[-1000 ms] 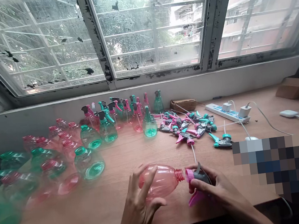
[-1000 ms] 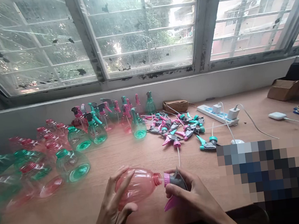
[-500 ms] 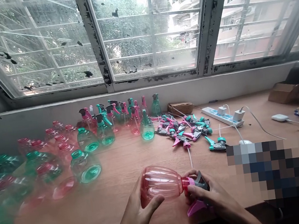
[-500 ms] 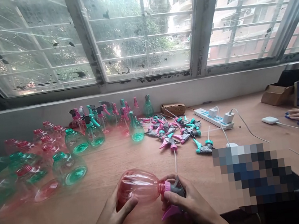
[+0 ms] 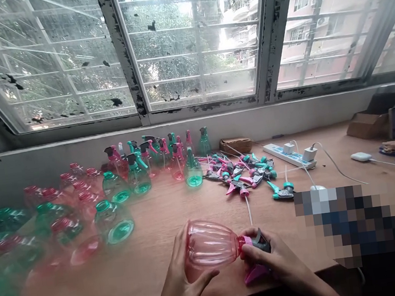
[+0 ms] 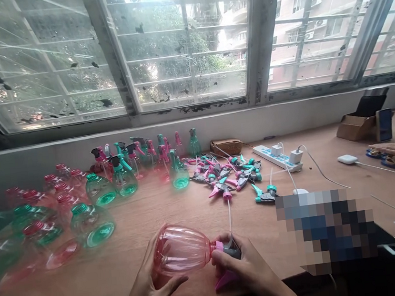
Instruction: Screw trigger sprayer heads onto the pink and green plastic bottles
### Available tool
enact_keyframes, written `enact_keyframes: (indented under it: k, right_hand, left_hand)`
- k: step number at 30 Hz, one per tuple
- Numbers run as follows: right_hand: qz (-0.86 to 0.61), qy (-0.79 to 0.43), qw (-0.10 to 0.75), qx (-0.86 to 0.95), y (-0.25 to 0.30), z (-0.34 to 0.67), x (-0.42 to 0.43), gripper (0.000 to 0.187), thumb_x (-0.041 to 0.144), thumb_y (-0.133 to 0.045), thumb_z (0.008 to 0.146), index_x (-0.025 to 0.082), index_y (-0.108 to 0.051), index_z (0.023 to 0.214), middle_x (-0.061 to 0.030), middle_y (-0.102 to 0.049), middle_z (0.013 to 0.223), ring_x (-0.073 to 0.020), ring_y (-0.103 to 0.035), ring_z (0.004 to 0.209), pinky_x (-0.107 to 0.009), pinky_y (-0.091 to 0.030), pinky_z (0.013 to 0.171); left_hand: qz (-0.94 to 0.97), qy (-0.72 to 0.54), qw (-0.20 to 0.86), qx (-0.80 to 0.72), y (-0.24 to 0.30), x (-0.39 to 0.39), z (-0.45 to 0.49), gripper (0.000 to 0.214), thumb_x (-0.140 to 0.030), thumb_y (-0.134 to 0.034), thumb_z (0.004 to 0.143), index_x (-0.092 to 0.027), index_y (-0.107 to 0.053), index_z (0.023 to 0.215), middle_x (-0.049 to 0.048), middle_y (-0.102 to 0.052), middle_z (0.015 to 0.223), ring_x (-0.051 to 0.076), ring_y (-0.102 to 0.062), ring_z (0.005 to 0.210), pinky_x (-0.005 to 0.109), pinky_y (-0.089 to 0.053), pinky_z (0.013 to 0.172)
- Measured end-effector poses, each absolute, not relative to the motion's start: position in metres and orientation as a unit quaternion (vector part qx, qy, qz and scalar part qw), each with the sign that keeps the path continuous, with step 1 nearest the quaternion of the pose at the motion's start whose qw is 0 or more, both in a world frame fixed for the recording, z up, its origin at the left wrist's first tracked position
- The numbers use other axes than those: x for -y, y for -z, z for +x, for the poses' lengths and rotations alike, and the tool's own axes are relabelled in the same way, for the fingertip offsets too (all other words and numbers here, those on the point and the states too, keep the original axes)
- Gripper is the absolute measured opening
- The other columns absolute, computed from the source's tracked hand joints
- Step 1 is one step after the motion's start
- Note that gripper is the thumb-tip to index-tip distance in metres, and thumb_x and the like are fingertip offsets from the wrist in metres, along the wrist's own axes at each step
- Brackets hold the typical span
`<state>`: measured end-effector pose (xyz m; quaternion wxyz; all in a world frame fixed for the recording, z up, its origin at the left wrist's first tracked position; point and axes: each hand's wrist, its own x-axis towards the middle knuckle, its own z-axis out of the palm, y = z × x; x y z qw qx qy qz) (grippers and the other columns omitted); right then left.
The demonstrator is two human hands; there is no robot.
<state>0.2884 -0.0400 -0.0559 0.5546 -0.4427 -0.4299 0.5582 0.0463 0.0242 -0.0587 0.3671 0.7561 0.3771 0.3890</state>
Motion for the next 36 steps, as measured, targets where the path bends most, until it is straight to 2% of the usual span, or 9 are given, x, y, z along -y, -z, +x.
enact_keyframes:
  k: [7,12,14,17,22,25,29,34,36]
  right_hand:
    - [-0.449,-0.560,0.541,0.438,0.057,0.289,0.039,0.042,0.049,-0.082,0.075,0.014,-0.066,0.093,-0.0031,-0.074,0.070,-0.0169,-0.068,0.058,-0.026,-0.054,0.055]
    - [-0.434,-0.562,0.551,0.439,0.056,0.289,0.040,0.038,0.049,-0.081,0.076,0.015,-0.066,0.087,-0.0027,-0.073,0.069,-0.0169,-0.067,0.057,-0.027,-0.053,0.056]
    - [-0.432,-0.558,0.559,0.436,0.057,0.290,0.040,0.037,0.047,-0.082,0.076,0.016,-0.065,0.087,-0.0021,-0.073,0.069,-0.0166,-0.067,0.057,-0.027,-0.052,0.056]
    - [-0.432,-0.553,0.564,0.435,0.057,0.291,0.040,0.037,0.047,-0.082,0.076,0.016,-0.065,0.088,-0.0028,-0.072,0.071,-0.0168,-0.067,0.057,-0.027,-0.052,0.054]
    - [-0.410,-0.575,0.581,0.405,0.058,0.293,0.040,0.039,0.049,-0.080,0.077,0.016,-0.062,0.088,-0.0024,-0.072,0.073,-0.0167,-0.065,0.053,-0.030,-0.054,0.051]
    - [-0.423,-0.561,0.571,0.424,0.057,0.292,0.040,0.039,0.048,-0.082,0.076,0.016,-0.063,0.088,-0.0022,-0.072,0.067,-0.0169,-0.067,0.055,-0.028,-0.053,0.055]
    - [-0.439,-0.544,0.555,0.451,0.056,0.292,0.040,0.038,0.048,-0.081,0.077,0.015,-0.064,0.088,-0.0019,-0.072,0.064,-0.0168,-0.067,0.055,-0.026,-0.051,0.056]
    - [-0.428,-0.561,0.563,0.430,0.058,0.294,0.040,0.039,0.049,-0.080,0.078,0.016,-0.061,0.088,-0.0030,-0.073,0.072,-0.0163,-0.067,0.054,-0.027,-0.052,0.054]
    - [-0.421,-0.566,0.569,0.423,0.058,0.294,0.040,0.040,0.049,-0.080,0.077,0.016,-0.060,0.089,-0.0022,-0.072,0.073,-0.0159,-0.067,0.054,-0.027,-0.052,0.054]
  left_hand:
    - [0.743,-0.394,0.361,-0.402,0.059,-0.024,0.044,0.073,-0.036,-0.069,0.087,-0.032,-0.034,0.152,0.0085,-0.049,0.152,0.032,-0.044,0.141,0.050,-0.032,0.118]
    - [0.750,-0.369,0.372,-0.405,0.049,-0.018,0.045,0.087,-0.038,-0.078,0.079,-0.027,-0.034,0.153,0.0133,-0.048,0.152,0.035,-0.039,0.144,0.053,-0.027,0.120]
    - [0.743,-0.362,0.391,-0.405,0.046,-0.015,0.045,0.085,-0.040,-0.078,0.079,-0.026,-0.035,0.152,0.0137,-0.048,0.152,0.036,-0.037,0.144,0.052,-0.025,0.121]
    - [0.739,-0.371,0.399,-0.396,0.045,-0.013,0.045,0.083,-0.040,-0.075,0.082,-0.029,-0.034,0.153,0.0116,-0.046,0.154,0.036,-0.037,0.145,0.053,-0.025,0.120]
    - [0.763,-0.372,0.364,-0.384,0.046,-0.011,0.045,0.074,-0.036,-0.064,0.092,-0.037,-0.025,0.155,0.0044,-0.035,0.161,0.031,-0.028,0.149,0.052,-0.022,0.121]
    - [0.760,-0.351,0.382,-0.391,0.044,-0.012,0.044,0.083,-0.041,-0.068,0.088,-0.031,-0.022,0.157,0.0082,-0.033,0.162,0.032,-0.028,0.149,0.050,-0.022,0.122]
    - [0.739,-0.363,0.405,-0.397,0.042,-0.014,0.044,0.076,-0.045,-0.066,0.089,-0.025,-0.032,0.154,0.0107,-0.041,0.158,0.033,-0.030,0.148,0.049,-0.021,0.122]
    - [0.749,-0.377,0.371,-0.399,0.043,-0.012,0.045,0.068,-0.041,-0.063,0.092,-0.037,-0.032,0.152,0.0031,-0.036,0.161,0.030,-0.026,0.150,0.050,-0.018,0.123]
    - [0.752,-0.380,0.365,-0.396,0.043,-0.010,0.045,0.068,-0.039,-0.062,0.093,-0.038,-0.031,0.152,0.0026,-0.035,0.161,0.030,-0.027,0.150,0.050,-0.019,0.123]
